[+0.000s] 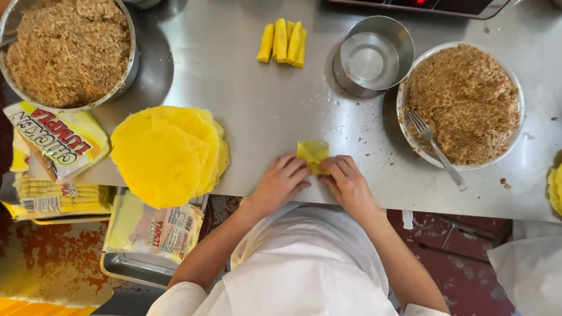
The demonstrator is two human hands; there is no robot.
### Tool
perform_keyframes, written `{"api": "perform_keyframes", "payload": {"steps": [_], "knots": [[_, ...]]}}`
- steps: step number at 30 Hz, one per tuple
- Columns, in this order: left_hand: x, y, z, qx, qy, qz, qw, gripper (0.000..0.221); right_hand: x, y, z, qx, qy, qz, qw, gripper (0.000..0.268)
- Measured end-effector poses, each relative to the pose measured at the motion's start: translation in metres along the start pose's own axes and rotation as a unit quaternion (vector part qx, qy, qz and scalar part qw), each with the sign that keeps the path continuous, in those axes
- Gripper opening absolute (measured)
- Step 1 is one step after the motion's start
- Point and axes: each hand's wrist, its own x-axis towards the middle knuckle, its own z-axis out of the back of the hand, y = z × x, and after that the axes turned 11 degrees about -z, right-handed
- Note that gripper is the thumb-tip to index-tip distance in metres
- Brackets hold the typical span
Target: The person prepares lumpias by placing filling onto yellow wrappers using a fork and then rolling them into cylinders.
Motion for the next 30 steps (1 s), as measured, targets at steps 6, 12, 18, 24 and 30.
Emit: {"api": "perform_keyframes", "payload": {"steps": [6,12,18,24,30], "knots": [[0.015,0.006,-0.005,-0.022,-0.074,0.092,0.993,0.014,0.008,-0.013,-0.008,-0.009,-0.051,-0.038,0.998,0.013],[0.033,0.052,-0.022,-0.123,-0.091,0.126,0.98,0.016,0.036,-0.016,-0.004,0.056,-0.07,-0.054,0.995,0.017],[0.045,0.061,-0.006,-0.152,-0.033,0.1,0.983,0.041,0.031,-0.019,-0.001,0.043,-0.044,-0.045,0.997,0.039],[0.03,0.056,-0.008,-0.023,0.005,0.015,1.0,0.031,0.032,-0.029,-0.012,-0.017,-0.079,-0.031,0.996,0.02],[0.028,0.058,-0.027,0.097,-0.021,0.037,0.994,0.042,0.043,-0.036,-0.014,-0.142,-0.121,0.018,0.982,0.031]]}}
